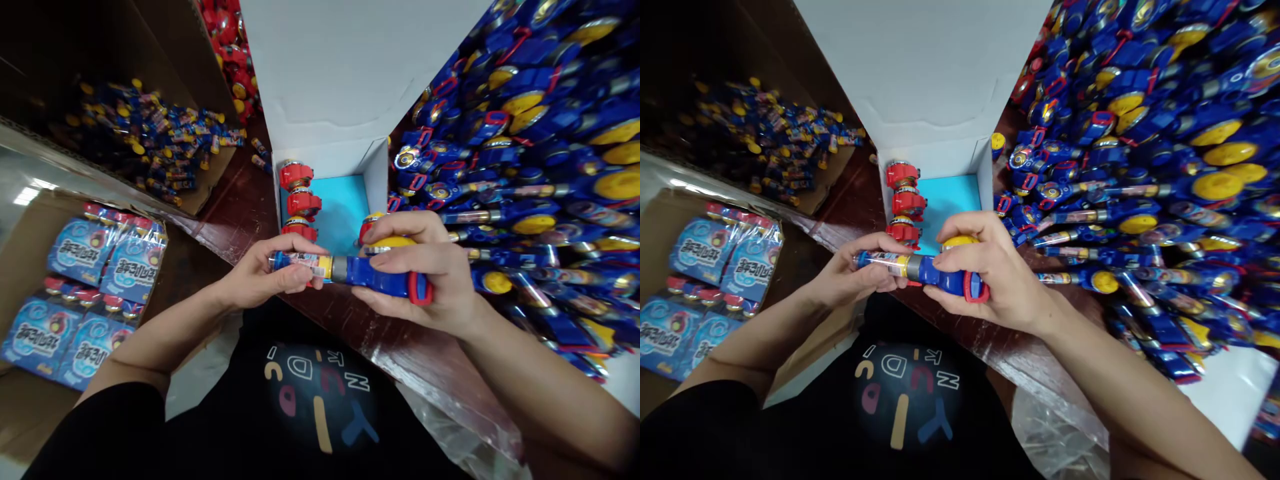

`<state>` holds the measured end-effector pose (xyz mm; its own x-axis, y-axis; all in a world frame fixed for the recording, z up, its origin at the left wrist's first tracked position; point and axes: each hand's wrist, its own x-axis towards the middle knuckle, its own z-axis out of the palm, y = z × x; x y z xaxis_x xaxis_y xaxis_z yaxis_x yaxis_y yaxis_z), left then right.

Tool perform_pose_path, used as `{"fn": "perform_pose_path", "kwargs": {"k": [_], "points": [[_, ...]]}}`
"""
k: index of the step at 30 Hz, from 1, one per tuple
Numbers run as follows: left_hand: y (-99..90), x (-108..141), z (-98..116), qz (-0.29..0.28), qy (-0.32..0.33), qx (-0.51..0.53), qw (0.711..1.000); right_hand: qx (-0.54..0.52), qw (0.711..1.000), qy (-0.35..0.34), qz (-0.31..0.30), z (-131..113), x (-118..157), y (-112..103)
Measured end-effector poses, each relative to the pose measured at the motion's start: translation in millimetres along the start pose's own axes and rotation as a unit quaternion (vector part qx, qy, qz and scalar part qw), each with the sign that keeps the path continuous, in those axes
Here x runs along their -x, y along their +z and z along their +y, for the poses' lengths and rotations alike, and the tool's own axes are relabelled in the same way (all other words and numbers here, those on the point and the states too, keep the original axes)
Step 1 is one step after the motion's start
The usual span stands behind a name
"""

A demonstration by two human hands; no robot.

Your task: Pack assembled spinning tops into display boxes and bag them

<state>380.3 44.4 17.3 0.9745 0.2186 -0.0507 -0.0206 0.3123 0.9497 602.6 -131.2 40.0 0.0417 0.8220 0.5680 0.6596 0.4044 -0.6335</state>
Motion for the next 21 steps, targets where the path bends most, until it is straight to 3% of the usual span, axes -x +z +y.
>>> {"fn": "perform_pose_path", "kwargs": {"k": [3, 5, 7, 8, 9, 10, 12, 13, 14, 15, 18, 19, 20, 21], "points": [[-2.7, -7.9, -8.6, -0.017, 0.17, -0.149, 0.974, -0.033, 0.998, 0.047, 0.002, -7.7, -0.1, 0.7], [-8.5, -16.3, -8.6, -0.018, 0.308, -0.302, 0.902, -0.113, 0.984, 0.138, 0.004, -9.8, 0.6, 0.9], [-14.6, -24.3, -3.2, -0.018, 0.394, -0.428, 0.813, -0.222, 0.937, 0.271, 0.008, -10.5, 1.5, 0.4], [-16.7, -27.2, 1.1, -0.018, 0.401, -0.469, 0.787, -0.267, 0.907, 0.325, 0.01, -10.8, 1.7, -0.3], [-17.9, -29.1, 6.0, -0.018, 0.385, -0.489, 0.783, -0.298, 0.883, 0.362, 0.012, -11.1, 1.6, -1.4], [-18.0, -29.8, 10.9, -0.022, 0.35, -0.493, 0.796, -0.312, 0.871, 0.381, 0.014, -11.6, 1.3, -2.8], [-16.0, -29.1, 18.8, -0.032, 0.27, -0.49, 0.828, -0.308, 0.871, 0.382, 0.022, -12.5, 0.2, -5.7], [-14.4, -28.5, 21.1, -0.033, 0.255, -0.503, 0.825, -0.302, 0.873, 0.382, 0.023, -12.8, -0.5, -7.1], [-13.2, -28.2, 22.3, -0.033, 0.27, -0.529, 0.804, -0.299, 0.872, 0.388, 0.02, -13.1, -1.1, -8.4], [-12.7, -28.9, 22.5, -0.031, 0.309, -0.565, 0.764, -0.299, 0.866, 0.4, 0.013, -13.2, -1.9, -9.8], [-18.7, -39.7, 21.9, 0.0, 0.439, -0.653, 0.617, -0.289, 0.855, 0.431, -0.02, -11.2, -8.0, -17.6], [-23.6, -46.4, 21.9, 0.012, 0.456, -0.665, 0.592, -0.265, 0.867, 0.421, -0.021, -8.4, -12.5, -22.1], [-29.9, -54.4, 21.9, 0.025, 0.452, -0.669, 0.589, -0.219, 0.893, 0.393, -0.008, -3.5, -18.7, -27.5], [-37.4, -63.0, 21.2, 0.038, 0.43, -0.667, 0.607, -0.147, 0.928, 0.341, 0.014, 4.1, -26.6, -33.3]]}}
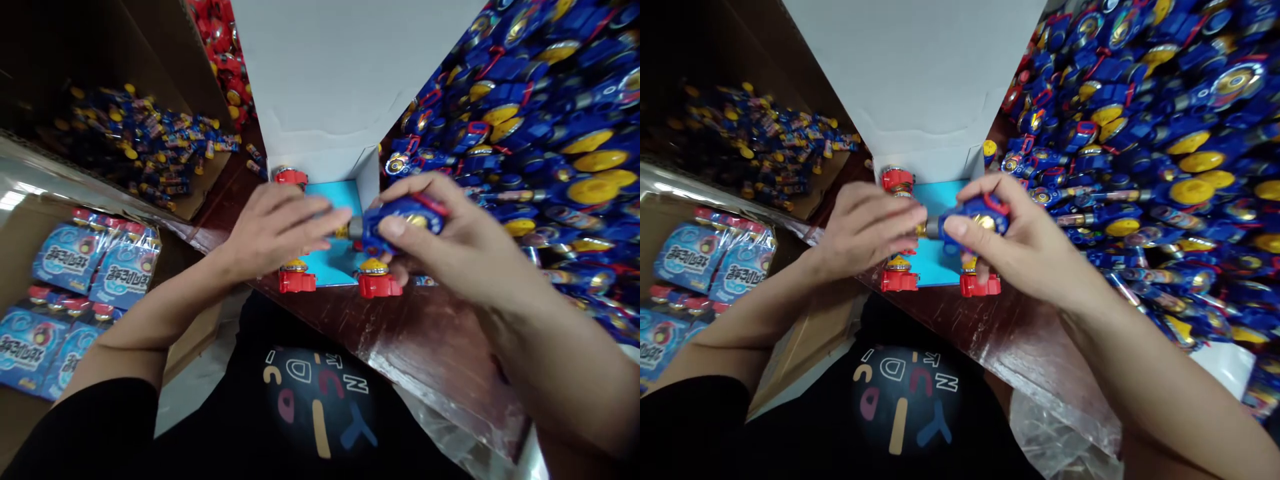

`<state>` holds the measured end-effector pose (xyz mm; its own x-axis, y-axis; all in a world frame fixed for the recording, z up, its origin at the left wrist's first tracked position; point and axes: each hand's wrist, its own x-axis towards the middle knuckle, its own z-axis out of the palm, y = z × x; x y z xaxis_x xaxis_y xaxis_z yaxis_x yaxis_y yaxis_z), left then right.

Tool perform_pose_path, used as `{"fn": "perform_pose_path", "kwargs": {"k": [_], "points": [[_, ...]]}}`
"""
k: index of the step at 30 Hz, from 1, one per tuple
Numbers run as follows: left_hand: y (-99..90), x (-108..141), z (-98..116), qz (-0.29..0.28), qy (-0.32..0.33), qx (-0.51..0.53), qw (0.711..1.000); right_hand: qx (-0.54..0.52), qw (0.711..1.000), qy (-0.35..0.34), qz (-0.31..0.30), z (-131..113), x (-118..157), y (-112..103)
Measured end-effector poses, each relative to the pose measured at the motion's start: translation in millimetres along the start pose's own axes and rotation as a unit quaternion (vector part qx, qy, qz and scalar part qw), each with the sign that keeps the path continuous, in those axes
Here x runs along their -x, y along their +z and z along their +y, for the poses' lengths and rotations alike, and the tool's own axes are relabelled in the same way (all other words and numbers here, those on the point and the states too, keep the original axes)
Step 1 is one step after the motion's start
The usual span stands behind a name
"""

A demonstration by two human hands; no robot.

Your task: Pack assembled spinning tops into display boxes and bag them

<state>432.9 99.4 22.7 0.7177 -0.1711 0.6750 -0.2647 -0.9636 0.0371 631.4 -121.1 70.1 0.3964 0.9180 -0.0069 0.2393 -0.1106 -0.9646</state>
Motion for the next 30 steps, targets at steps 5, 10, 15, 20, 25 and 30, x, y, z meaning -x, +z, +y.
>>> {"fn": "perform_pose_path", "kwargs": {"k": [5, 10, 15, 20, 25, 30], "points": [[36.6, 14.1, -41.6, -0.113, -0.219, 0.106, 0.963, 0.342, 0.899, -0.267, 0.051, 22.6, -82.5, -22.7], [59.5, 39.2, -43.2, -0.143, -0.25, 0.12, 0.95, 0.426, 0.883, -0.185, -0.073, 55.6, -133.5, -2.0], [54.8, 36.0, -37.6, -0.156, -0.263, 0.118, 0.945, 0.488, 0.844, -0.173, -0.142, 34.9, -140.5, 21.1], [49.9, 30.8, -42.5, -0.177, -0.279, 0.106, 0.938, 0.501, 0.85, -0.12, -0.107, 23.4, -151.6, 49.2], [39.4, 19.8, -42.4, -0.205, -0.3, 0.087, 0.928, 0.442, 0.885, -0.089, -0.118, 23.2, -142.3, 36.9], [33.0, -12.2, -34.2, -0.158, -0.254, 0.023, 0.954, 0.453, 0.89, -0.059, 0.021, 14.3, -72.4, -42.2]]}}
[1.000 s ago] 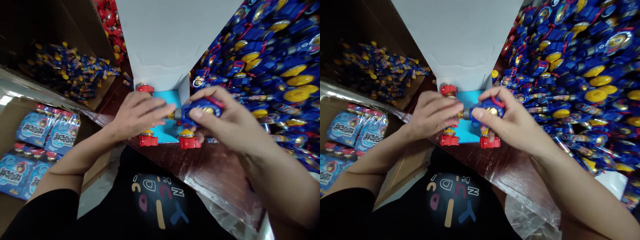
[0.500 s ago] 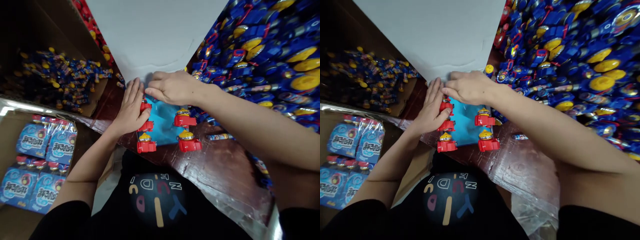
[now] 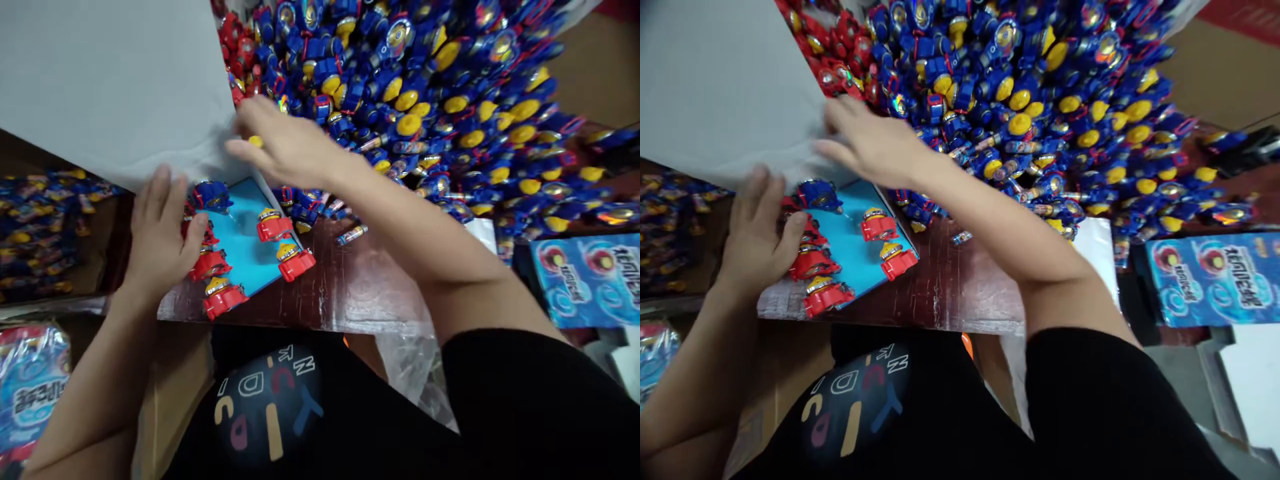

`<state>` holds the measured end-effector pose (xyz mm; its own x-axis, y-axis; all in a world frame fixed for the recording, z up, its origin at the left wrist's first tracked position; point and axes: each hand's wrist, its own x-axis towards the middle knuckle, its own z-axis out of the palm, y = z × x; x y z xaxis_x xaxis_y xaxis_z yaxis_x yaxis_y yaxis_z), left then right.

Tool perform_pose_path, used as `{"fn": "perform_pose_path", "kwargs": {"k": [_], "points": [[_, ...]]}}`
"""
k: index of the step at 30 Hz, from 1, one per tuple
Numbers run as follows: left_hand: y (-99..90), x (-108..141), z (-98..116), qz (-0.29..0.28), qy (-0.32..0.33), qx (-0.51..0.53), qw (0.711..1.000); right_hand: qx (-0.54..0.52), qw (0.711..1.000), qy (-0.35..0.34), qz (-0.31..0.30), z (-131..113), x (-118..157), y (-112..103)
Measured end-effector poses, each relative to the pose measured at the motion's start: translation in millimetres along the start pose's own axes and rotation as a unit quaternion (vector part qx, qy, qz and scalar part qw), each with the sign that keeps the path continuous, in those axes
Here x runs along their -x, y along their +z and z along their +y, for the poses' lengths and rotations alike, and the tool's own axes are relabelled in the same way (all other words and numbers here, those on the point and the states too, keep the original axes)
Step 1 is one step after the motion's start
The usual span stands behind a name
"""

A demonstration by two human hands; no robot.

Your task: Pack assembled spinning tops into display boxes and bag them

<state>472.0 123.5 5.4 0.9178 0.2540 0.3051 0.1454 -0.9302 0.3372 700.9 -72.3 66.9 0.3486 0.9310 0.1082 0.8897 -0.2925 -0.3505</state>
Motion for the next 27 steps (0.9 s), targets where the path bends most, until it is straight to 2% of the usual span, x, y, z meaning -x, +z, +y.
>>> {"fn": "perform_pose_path", "kwargs": {"k": [1, 3, 5, 6, 8, 10, 12, 15, 17, 18, 20, 21, 22, 24, 25, 27], "points": [[1.1, -8.1, 2.3, 0.001, 0.016, -0.008, 1.0, 0.037, 0.999, 0.026, -0.006, 12.5, 19.0, -3.6], [8.0, -26.1, -0.4, 0.003, 0.032, -0.001, 0.999, 0.118, 0.986, 0.066, -0.093, 34.0, 55.3, 6.6], [17.9, -41.7, -11.6, 0.019, 0.025, 0.016, 0.999, 0.149, 0.971, 0.102, -0.157, 46.1, 84.8, 36.3], [22.5, -47.0, -18.7, 0.028, 0.024, 0.021, 0.999, 0.15, 0.968, 0.123, -0.16, 48.1, 96.1, 54.6], [28.4, -51.6, -32.2, 0.031, 0.029, 0.026, 0.999, 0.128, 0.972, 0.161, -0.118, 46.8, 111.7, 88.1], [29.0, -50.1, -42.4, 0.018, 0.032, 0.035, 0.999, 0.054, 0.981, 0.18, -0.038, 45.5, 121.2, 106.7], [25.2, -46.5, -48.4, 0.003, 0.03, 0.049, 0.998, -0.037, 0.982, 0.185, 0.031, 51.7, 130.9, 105.4], [14.8, -41.6, -42.0, -0.014, 0.017, 0.058, 0.998, -0.134, 0.964, 0.201, 0.113, 75.1, 158.6, 79.2], [7.2, -35.8, -16.8, 0.012, 0.012, 0.045, 0.999, -0.158, 0.955, 0.208, 0.142, 89.4, 183.8, 62.9], [3.9, -30.8, 4.1, 0.029, 0.014, 0.034, 0.999, -0.158, 0.956, 0.204, 0.14, 92.9, 195.4, 58.9], [-0.4, -15.7, 60.3, 0.071, 0.056, 0.022, 0.996, -0.121, 0.969, 0.195, 0.096, 91.2, 210.4, 61.4], [-0.4, -6.1, 92.4, 0.06, 0.099, 0.024, 0.993, -0.097, 0.974, 0.191, 0.069, 86.8, 212.8, 67.0], [1.3, 3.9, 124.0, 0.076, 0.179, 0.055, 0.979, -0.076, 0.978, 0.187, 0.048, 81.3, 211.9, 74.3], [9.4, 22.1, 176.3, 0.021, 0.317, 0.121, 0.941, -0.04, 0.983, 0.177, 0.029, 71.5, 204.6, 88.1], [14.4, 29.0, 193.2, -0.001, 0.359, 0.142, 0.922, -0.02, 0.985, 0.171, 0.027, 69.3, 201.2, 92.5], [20.7, 36.8, 205.8, -0.03, 0.386, 0.139, 0.912, 0.033, 0.986, 0.164, 0.025, 72.7, 200.7, 93.6]]}}
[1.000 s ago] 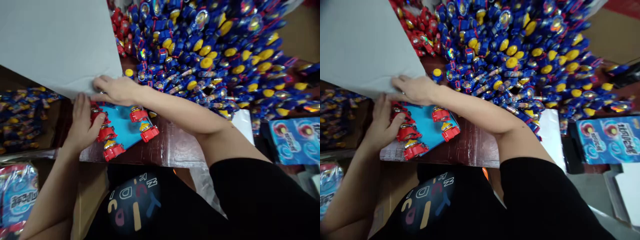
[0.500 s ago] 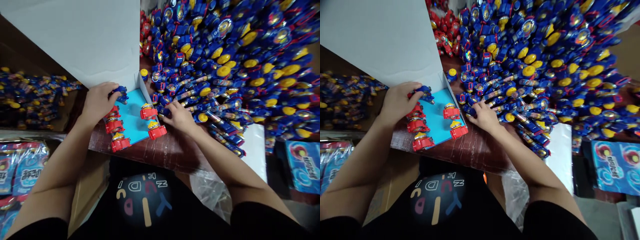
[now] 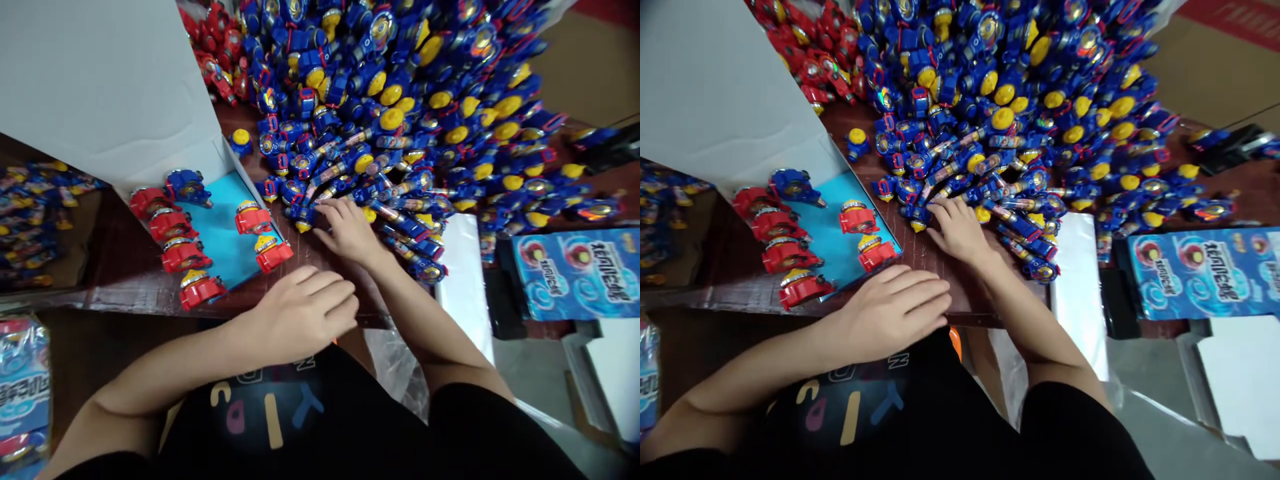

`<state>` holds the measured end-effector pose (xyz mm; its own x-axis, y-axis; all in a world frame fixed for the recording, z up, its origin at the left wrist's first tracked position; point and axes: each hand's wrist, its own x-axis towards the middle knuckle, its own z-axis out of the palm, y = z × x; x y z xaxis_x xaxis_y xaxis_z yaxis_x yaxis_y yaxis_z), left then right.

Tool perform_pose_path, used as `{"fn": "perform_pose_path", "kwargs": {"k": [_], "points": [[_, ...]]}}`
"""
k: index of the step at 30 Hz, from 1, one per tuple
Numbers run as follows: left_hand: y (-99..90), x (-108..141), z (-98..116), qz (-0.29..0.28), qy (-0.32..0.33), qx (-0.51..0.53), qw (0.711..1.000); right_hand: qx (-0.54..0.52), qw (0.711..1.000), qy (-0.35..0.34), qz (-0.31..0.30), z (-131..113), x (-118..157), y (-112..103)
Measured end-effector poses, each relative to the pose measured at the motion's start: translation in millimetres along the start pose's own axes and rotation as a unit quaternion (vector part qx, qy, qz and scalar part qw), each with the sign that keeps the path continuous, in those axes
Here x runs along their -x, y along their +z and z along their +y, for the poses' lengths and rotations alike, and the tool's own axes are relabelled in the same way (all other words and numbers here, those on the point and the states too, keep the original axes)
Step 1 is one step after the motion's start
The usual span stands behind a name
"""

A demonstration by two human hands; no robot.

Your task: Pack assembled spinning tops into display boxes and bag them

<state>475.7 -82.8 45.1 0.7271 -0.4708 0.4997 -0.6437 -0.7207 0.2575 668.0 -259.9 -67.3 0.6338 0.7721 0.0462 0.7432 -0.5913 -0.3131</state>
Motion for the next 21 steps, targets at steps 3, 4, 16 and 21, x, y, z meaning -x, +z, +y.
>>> {"fn": "perform_pose_path", "kwargs": {"k": [3, 4, 16, 21], "points": [[-10.8, 10.4, -8.1, 0.001, -0.066, -0.037, 0.997, 0.08, 0.997, -0.017, -0.004, 26.5, 9.8, -8.3], [-16.9, 13.4, -12.1, 0.012, -0.094, -0.034, 0.995, 0.092, 0.995, -0.028, -0.011, 36.5, 14.8, -10.6], [48.9, -7.5, -6.5, 0.076, -0.174, -0.004, 0.982, -0.197, 0.965, -0.173, 0.026, -9.0, 62.6, -44.8], [-1.3, 6.7, -14.7, 0.221, -0.228, 0.105, 0.943, -0.312, 0.927, -0.122, 0.17, -24.3, 52.5, -74.1]]}}
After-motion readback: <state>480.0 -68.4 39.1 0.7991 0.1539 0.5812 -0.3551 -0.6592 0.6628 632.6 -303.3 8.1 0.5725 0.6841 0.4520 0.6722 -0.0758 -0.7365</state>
